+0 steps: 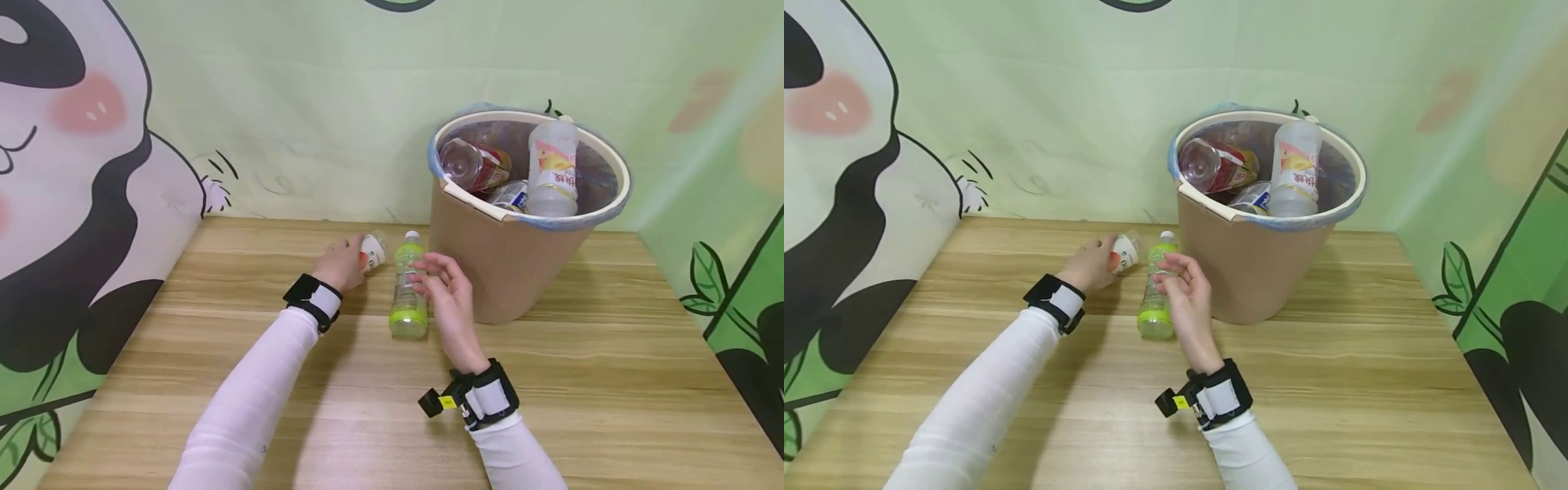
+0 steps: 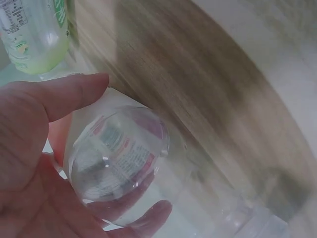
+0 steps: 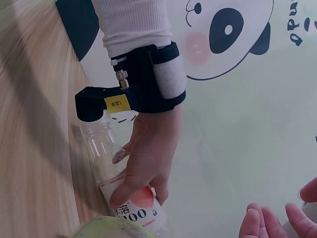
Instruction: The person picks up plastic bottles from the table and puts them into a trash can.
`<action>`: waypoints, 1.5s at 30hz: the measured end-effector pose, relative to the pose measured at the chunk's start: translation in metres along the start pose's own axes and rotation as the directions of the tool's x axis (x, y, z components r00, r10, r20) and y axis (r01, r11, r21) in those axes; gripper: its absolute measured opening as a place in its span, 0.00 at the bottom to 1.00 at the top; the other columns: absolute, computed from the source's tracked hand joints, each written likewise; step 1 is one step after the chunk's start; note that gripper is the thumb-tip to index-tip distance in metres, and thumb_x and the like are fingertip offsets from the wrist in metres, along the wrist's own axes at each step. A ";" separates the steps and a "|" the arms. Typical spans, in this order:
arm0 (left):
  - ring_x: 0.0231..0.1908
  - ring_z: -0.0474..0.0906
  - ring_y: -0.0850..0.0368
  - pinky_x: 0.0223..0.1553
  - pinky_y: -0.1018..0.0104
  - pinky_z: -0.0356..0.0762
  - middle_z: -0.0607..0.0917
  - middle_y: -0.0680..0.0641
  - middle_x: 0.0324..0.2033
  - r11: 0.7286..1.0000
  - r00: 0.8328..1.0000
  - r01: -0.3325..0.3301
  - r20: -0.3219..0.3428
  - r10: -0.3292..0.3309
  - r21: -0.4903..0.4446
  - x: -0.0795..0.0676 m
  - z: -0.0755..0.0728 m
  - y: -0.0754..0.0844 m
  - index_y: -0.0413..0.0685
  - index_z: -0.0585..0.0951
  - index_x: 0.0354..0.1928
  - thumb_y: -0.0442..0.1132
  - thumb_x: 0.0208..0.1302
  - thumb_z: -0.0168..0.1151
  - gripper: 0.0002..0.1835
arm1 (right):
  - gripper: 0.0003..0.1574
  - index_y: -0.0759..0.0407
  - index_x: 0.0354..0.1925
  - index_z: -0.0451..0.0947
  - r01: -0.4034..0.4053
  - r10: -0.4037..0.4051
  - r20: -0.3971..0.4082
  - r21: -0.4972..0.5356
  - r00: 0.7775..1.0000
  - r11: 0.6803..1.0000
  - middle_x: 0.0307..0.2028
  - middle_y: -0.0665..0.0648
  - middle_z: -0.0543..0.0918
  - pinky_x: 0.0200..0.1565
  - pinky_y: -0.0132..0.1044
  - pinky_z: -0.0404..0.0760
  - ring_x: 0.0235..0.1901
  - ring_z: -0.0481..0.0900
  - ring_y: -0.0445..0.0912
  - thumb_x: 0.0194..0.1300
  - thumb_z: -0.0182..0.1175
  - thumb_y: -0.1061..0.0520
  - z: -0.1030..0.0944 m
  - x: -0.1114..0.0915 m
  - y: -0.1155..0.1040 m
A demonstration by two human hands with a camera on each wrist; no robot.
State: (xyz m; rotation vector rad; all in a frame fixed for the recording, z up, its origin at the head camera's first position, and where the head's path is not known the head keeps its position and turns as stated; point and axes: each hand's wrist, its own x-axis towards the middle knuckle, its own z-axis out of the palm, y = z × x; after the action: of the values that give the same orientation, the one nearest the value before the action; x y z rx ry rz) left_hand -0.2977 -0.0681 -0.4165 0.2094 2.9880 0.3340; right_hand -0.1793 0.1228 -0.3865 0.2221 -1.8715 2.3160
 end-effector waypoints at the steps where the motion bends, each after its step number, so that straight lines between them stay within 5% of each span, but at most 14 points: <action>1: 0.50 0.71 0.37 0.42 0.43 0.76 0.70 0.35 0.58 1.000 1.000 -0.008 -0.008 0.008 -0.012 -0.001 0.000 -0.001 0.51 0.52 0.73 0.38 0.52 0.64 0.47 | 0.18 0.66 0.55 0.67 -0.002 0.002 0.001 0.001 1.000 1.000 0.52 0.74 0.73 0.51 0.40 0.78 0.47 0.76 0.58 0.67 0.45 0.67 0.000 0.000 0.000; 8: 0.47 0.72 0.33 0.43 0.42 0.75 0.70 0.33 0.57 0.992 0.993 -0.048 -0.108 0.035 -0.118 -0.015 -0.004 -0.006 0.47 0.52 0.72 0.40 0.54 0.64 0.46 | 0.18 0.67 0.55 0.67 0.001 -0.001 -0.002 0.003 1.000 1.000 0.51 0.72 0.74 0.50 0.40 0.78 0.48 0.76 0.61 0.67 0.45 0.67 0.001 0.000 0.002; 13: 0.48 0.72 0.33 0.48 0.43 0.73 0.70 0.32 0.59 0.969 0.967 -0.115 -0.246 0.059 -0.218 -0.031 -0.007 -0.003 0.44 0.51 0.72 0.40 0.54 0.66 0.47 | 0.18 0.66 0.55 0.68 0.001 -0.001 -0.004 -0.003 1.000 1.000 0.51 0.72 0.74 0.51 0.42 0.77 0.49 0.75 0.63 0.67 0.46 0.67 0.001 0.001 0.003; 16: 0.48 0.73 0.37 0.48 0.45 0.75 0.69 0.32 0.59 0.934 0.949 -0.170 -0.307 0.069 -0.315 -0.043 -0.010 0.001 0.43 0.50 0.73 0.40 0.54 0.68 0.49 | 0.19 0.67 0.56 0.67 0.008 -0.008 -0.006 -0.014 1.000 1.000 0.52 0.73 0.74 0.52 0.45 0.77 0.49 0.75 0.64 0.67 0.46 0.66 0.000 0.001 0.004; 20: 0.50 0.74 0.43 0.49 0.50 0.76 0.69 0.35 0.60 0.821 0.923 -0.285 -0.374 0.095 -0.495 -0.060 -0.014 0.009 0.42 0.49 0.73 0.39 0.55 0.68 0.49 | 0.20 0.69 0.57 0.66 0.026 -0.026 -0.014 -0.035 1.000 0.999 0.50 0.70 0.75 0.53 0.52 0.76 0.50 0.74 0.67 0.67 0.46 0.66 -0.002 0.002 0.005; 25: 0.50 0.74 0.44 0.50 0.51 0.76 0.71 0.35 0.56 0.582 0.897 -0.417 -0.420 0.139 -0.698 -0.089 -0.029 0.026 0.39 0.50 0.71 0.34 0.58 0.65 0.45 | 0.20 0.68 0.57 0.67 0.050 -0.052 -0.018 -0.061 0.999 0.997 0.48 0.63 0.77 0.52 0.50 0.77 0.48 0.75 0.64 0.66 0.46 0.67 -0.003 0.002 0.005; 28: 0.50 0.74 0.44 0.51 0.51 0.75 0.72 0.36 0.55 0.481 0.899 -0.428 -0.413 0.144 -0.765 -0.102 -0.035 0.033 0.39 0.50 0.71 0.32 0.60 0.63 0.42 | 0.20 0.68 0.56 0.67 0.062 -0.063 -0.018 -0.061 0.998 0.996 0.48 0.63 0.77 0.52 0.50 0.77 0.49 0.74 0.67 0.66 0.46 0.67 -0.003 0.002 0.006; 32: 0.52 0.73 0.44 0.53 0.51 0.74 0.71 0.36 0.56 0.423 0.901 -0.432 -0.398 0.172 -0.796 -0.108 -0.037 0.038 0.39 0.49 0.71 0.33 0.62 0.61 0.41 | 0.19 0.69 0.56 0.67 0.076 -0.078 -0.029 -0.066 0.997 0.995 0.47 0.63 0.77 0.53 0.54 0.75 0.48 0.74 0.66 0.66 0.46 0.68 -0.003 0.003 0.006; 38: 0.55 0.72 0.46 0.55 0.52 0.73 0.71 0.38 0.58 0.370 0.909 -0.416 -0.366 0.200 -0.831 -0.112 -0.037 0.042 0.44 0.47 0.72 0.36 0.65 0.58 0.40 | 0.18 0.66 0.55 0.69 0.091 -0.093 -0.014 -0.128 0.996 0.988 0.47 0.62 0.76 0.53 0.57 0.74 0.47 0.76 0.62 0.67 0.48 0.67 -0.003 0.003 0.006; 45: 0.56 0.72 0.48 0.55 0.50 0.72 0.72 0.41 0.58 0.330 0.917 -0.394 -0.340 0.211 -0.858 -0.103 -0.021 0.041 0.52 0.49 0.72 0.42 0.68 0.56 0.37 | 0.22 0.62 0.58 0.72 0.101 -0.092 0.049 -0.250 0.995 0.963 0.52 0.65 0.77 0.52 0.44 0.77 0.47 0.78 0.55 0.67 0.51 0.68 0.000 0.001 0.004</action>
State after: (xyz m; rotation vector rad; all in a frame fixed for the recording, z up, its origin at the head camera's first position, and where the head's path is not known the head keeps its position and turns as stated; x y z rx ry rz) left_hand -0.1941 -0.0489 -0.3758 0.6221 2.3266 2.0588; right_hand -0.1808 0.1223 -0.3907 0.3177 -2.0985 1.9989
